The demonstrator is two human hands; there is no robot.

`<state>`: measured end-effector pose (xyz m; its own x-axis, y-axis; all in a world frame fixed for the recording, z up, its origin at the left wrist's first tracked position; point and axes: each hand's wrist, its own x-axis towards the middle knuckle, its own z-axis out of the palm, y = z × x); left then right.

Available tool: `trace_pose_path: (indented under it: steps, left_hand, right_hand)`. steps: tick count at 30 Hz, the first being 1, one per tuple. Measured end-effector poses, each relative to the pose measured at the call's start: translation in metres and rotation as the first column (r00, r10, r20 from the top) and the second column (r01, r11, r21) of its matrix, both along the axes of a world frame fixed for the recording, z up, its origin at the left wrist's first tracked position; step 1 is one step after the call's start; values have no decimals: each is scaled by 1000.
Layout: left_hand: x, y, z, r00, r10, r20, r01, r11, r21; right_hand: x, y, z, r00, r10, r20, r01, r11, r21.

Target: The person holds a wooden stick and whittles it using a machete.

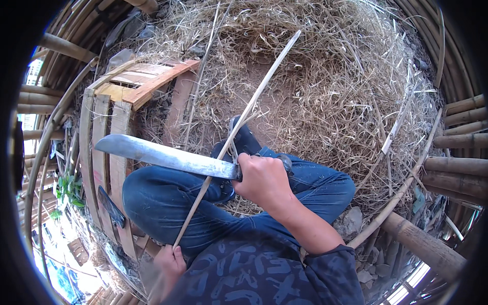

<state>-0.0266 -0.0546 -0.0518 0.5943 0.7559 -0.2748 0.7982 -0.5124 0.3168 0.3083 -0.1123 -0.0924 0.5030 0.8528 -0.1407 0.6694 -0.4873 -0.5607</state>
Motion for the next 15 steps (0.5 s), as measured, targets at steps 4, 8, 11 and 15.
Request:
trace_pose_path:
  steps: [4,8,11,15]
  left_hand:
    - [1,0,-3,1000,-19,-6,19,999,40]
    - [3,1,-2,1000,-27,4,27,996,86]
    - [5,1,-4,999,-29,-14,31,992,126]
    - [-2,-2,-10,999,-41,-17,43,984,172]
  right_hand:
    - [-5,8,3,999,27,-27,-27,1000,-13]
    - [-2,16,-5,999,35,-17,-36,996,-78]
    - [0,17,-11,999,41,-10,-42,994,-99]
    - [9,23,-11,999,-26,18,30,979,-203]
